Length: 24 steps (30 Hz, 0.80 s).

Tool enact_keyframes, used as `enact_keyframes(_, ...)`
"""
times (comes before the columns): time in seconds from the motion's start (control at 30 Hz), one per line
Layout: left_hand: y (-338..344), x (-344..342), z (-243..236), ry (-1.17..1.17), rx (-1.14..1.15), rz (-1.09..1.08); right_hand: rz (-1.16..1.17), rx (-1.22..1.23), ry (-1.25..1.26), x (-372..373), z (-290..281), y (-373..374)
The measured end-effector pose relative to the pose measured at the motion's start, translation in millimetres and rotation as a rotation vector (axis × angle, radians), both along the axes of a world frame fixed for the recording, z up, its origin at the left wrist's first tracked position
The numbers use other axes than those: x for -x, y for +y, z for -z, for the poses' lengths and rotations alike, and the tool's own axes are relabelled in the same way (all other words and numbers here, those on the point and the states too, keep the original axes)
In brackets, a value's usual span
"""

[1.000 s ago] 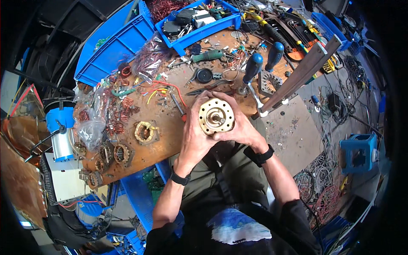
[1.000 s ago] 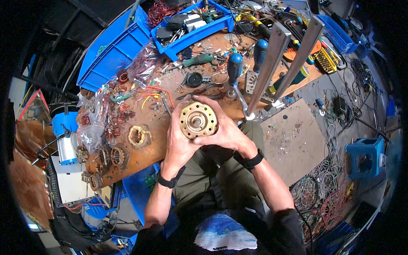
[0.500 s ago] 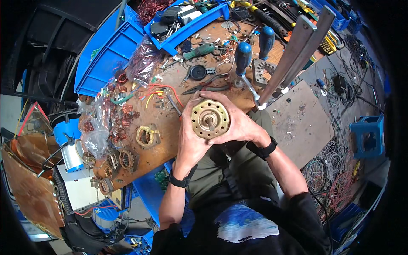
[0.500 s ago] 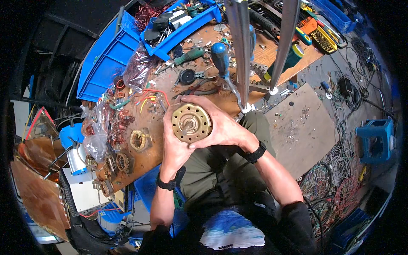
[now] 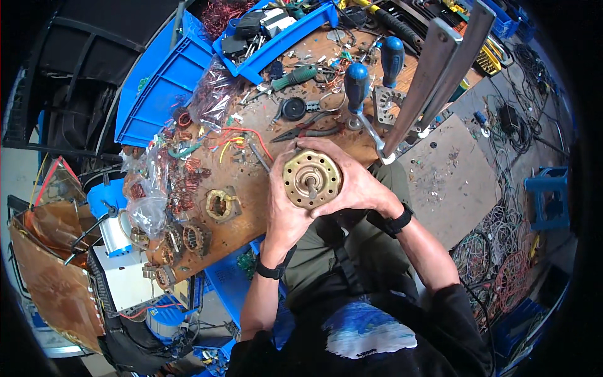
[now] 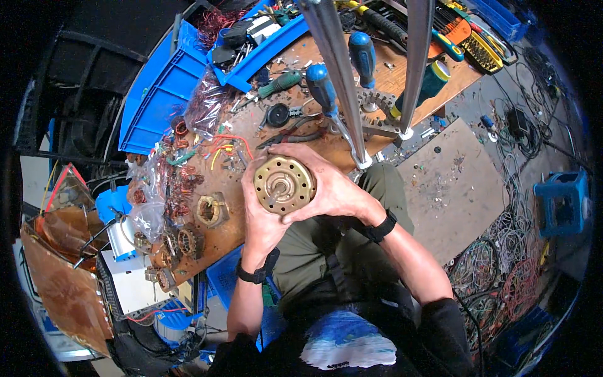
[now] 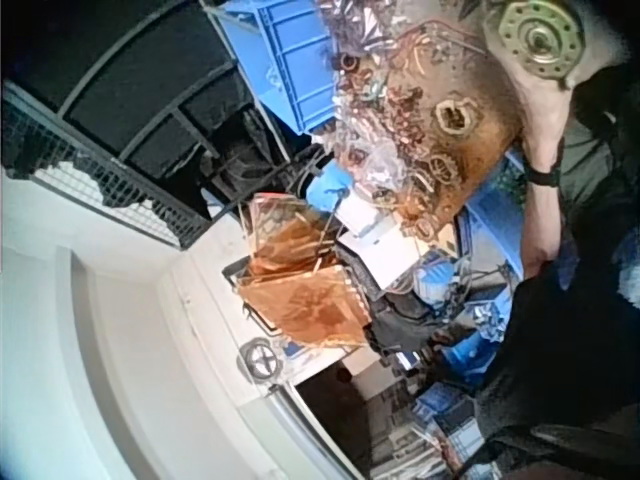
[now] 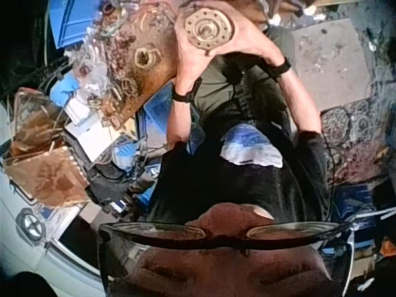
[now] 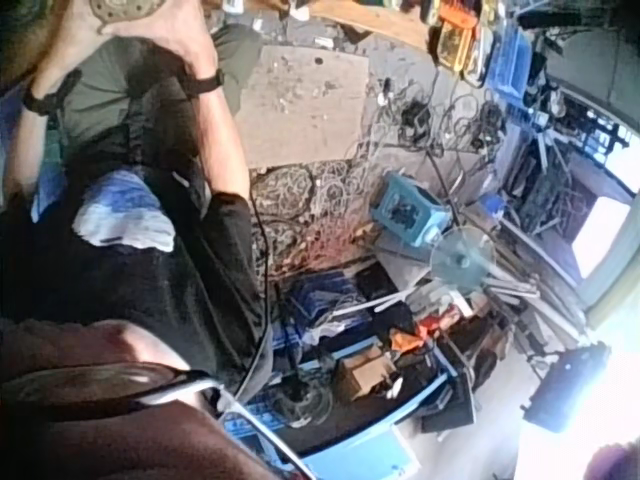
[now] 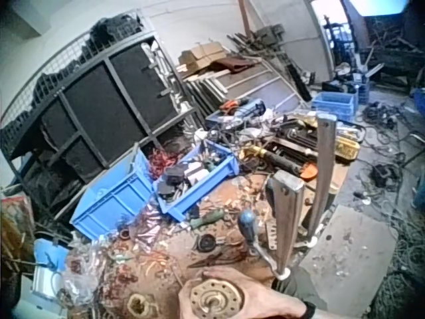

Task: The person disassembles a cylindrical electrical component, likely a motor stator, using a screwdriver to pry apart the housing. They separate the laminated core from the copper windings, inspect the internal parts, and then reassemble the unit on a cluttered workbench.

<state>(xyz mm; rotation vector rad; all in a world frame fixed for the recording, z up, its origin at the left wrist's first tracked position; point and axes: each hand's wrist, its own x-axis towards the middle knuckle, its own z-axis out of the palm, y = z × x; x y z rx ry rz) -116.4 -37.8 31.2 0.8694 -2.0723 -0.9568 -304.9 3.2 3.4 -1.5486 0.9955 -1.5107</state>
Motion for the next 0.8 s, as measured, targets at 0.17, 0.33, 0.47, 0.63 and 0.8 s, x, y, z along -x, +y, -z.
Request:
enact_keyframes(0.17,-0.3,-0.6,2.8,0.004,0.025,0.002,-0.012,0.011,0.022,1.5,-2.9,-0.4)
enact_keyframes(0.33,-1.4,-3.2,8.7,0.034,0.034,0.024,-0.008,0.010,0.026,1.0,1.0,-0.8)
enact_keyframes(0.47,1.7,-2.9,5.8,0.000,0.027,0.003,-0.005,0.012,0.040,1.1,1.0,-0.7)
enact_keyframes(0.63,0.4,-1.5,5.6,0.013,-0.017,0.004,0.002,-0.007,0.030,1.9,-0.5,0.4)
enact_keyframes(0.8,-1.3,-1.2,9.3,0.061,-0.046,0.014,0.014,0.005,0.027,1.2,-0.1,1.3)
